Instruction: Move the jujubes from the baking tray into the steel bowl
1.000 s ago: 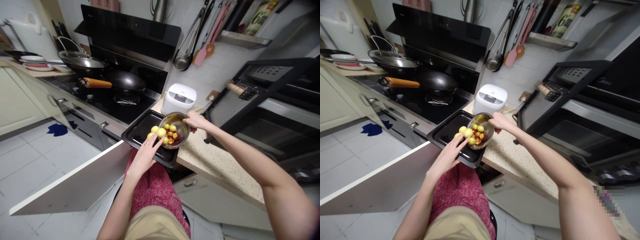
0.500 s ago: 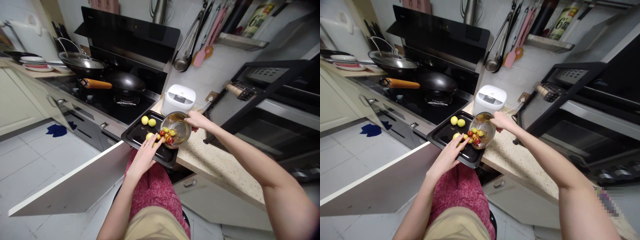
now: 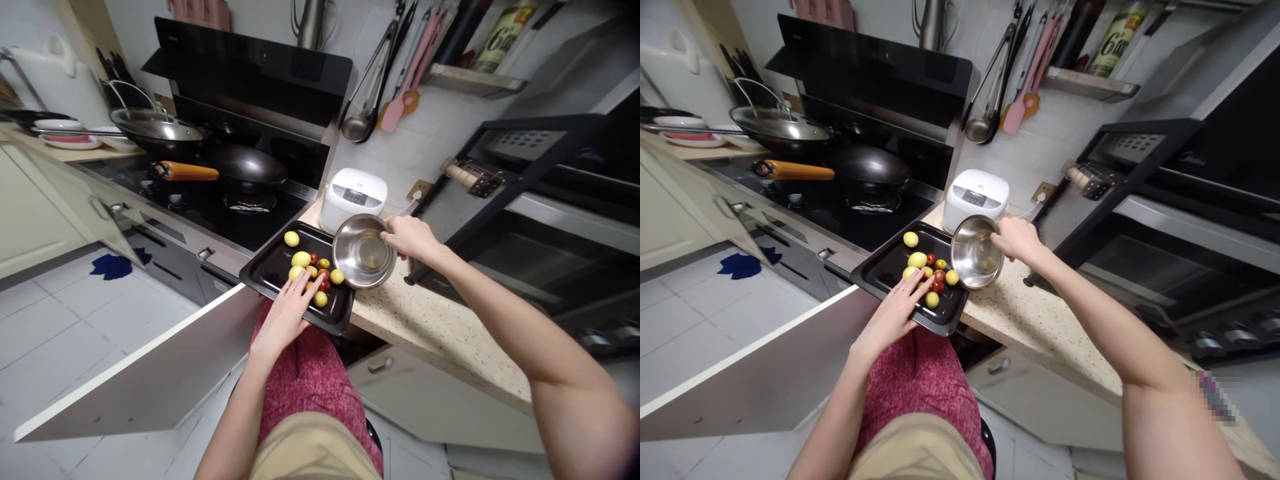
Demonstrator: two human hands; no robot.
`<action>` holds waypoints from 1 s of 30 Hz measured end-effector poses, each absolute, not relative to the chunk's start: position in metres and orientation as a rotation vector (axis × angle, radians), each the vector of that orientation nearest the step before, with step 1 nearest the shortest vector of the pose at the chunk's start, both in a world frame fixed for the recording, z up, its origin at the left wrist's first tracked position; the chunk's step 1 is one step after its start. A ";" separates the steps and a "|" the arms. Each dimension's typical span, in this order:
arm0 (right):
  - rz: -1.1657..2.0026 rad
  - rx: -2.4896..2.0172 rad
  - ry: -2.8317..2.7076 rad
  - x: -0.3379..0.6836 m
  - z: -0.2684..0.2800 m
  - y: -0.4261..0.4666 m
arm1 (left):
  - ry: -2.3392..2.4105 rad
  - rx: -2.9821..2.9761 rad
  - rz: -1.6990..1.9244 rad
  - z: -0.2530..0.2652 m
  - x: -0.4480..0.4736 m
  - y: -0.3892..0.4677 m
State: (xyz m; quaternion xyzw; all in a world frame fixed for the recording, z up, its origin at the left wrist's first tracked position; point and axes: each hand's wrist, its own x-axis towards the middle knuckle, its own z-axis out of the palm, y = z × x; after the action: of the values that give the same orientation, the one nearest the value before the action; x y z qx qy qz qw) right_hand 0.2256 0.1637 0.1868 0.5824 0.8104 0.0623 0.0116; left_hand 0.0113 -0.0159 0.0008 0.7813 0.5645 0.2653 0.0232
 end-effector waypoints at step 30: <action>-1.758 2.438 2.176 0.378 0.024 0.082 | 1.968 2.341 0.428 0.031 0.052 0.001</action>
State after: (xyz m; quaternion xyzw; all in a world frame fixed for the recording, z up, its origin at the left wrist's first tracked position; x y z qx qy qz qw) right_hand 0.3778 0.0824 0.0244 0.6306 0.5629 -0.4547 -0.2806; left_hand 0.0522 0.0006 0.0315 0.7578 0.6370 0.1387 0.0268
